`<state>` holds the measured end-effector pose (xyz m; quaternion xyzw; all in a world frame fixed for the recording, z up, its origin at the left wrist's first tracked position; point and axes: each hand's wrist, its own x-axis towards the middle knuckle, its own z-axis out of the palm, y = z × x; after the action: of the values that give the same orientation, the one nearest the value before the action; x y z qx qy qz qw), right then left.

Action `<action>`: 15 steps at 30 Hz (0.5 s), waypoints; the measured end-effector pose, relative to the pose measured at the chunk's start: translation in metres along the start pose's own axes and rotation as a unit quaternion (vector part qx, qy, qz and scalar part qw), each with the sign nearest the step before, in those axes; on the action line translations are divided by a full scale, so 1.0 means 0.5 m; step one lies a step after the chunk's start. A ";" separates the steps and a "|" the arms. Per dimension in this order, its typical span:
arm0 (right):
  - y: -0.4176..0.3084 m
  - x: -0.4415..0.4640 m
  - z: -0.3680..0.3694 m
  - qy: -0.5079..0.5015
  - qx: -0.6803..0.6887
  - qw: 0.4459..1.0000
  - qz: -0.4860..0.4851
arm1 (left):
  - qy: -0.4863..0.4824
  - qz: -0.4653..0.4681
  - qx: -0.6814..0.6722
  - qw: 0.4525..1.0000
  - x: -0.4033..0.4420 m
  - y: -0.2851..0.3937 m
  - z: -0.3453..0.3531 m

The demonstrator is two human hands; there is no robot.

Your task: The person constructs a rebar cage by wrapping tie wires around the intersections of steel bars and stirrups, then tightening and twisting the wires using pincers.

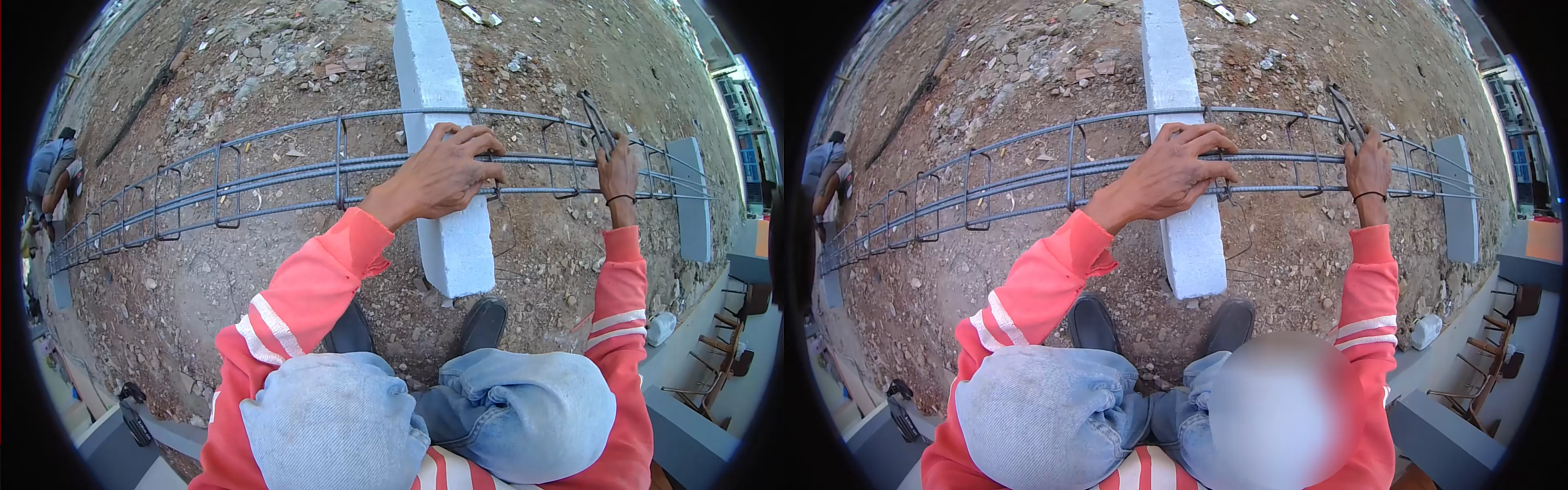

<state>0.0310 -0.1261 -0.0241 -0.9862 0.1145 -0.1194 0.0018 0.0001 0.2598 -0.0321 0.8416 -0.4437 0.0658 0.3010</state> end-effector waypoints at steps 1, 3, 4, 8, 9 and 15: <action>-0.009 -0.008 -0.015 0.015 0.017 1.000 0.012 | -0.002 0.003 0.009 1.000 0.000 -0.003 0.003; -0.010 -0.060 -0.049 0.019 0.099 0.995 -0.026 | 0.022 -0.001 0.001 1.000 -0.003 -0.003 0.012; -0.007 -0.088 -0.065 0.003 0.154 0.988 -0.025 | 0.027 -0.003 0.006 1.000 -0.002 -0.003 0.013; -0.071 -0.265 -0.161 -0.187 0.584 0.781 0.117 | 0.020 -0.009 0.032 0.999 0.001 -0.002 0.013; -0.095 -0.305 -0.170 -0.193 0.604 0.763 0.128 | 0.019 -0.006 0.030 0.999 0.003 -0.001 0.013; -0.205 -0.449 -0.160 -0.342 0.375 0.862 -0.011 | 0.025 -0.014 0.047 0.998 0.003 0.003 0.018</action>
<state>-0.1768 0.0265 0.0042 -0.8911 0.0424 0.1909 0.4094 -0.0013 0.2531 -0.0381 0.8590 -0.4207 0.1037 0.2726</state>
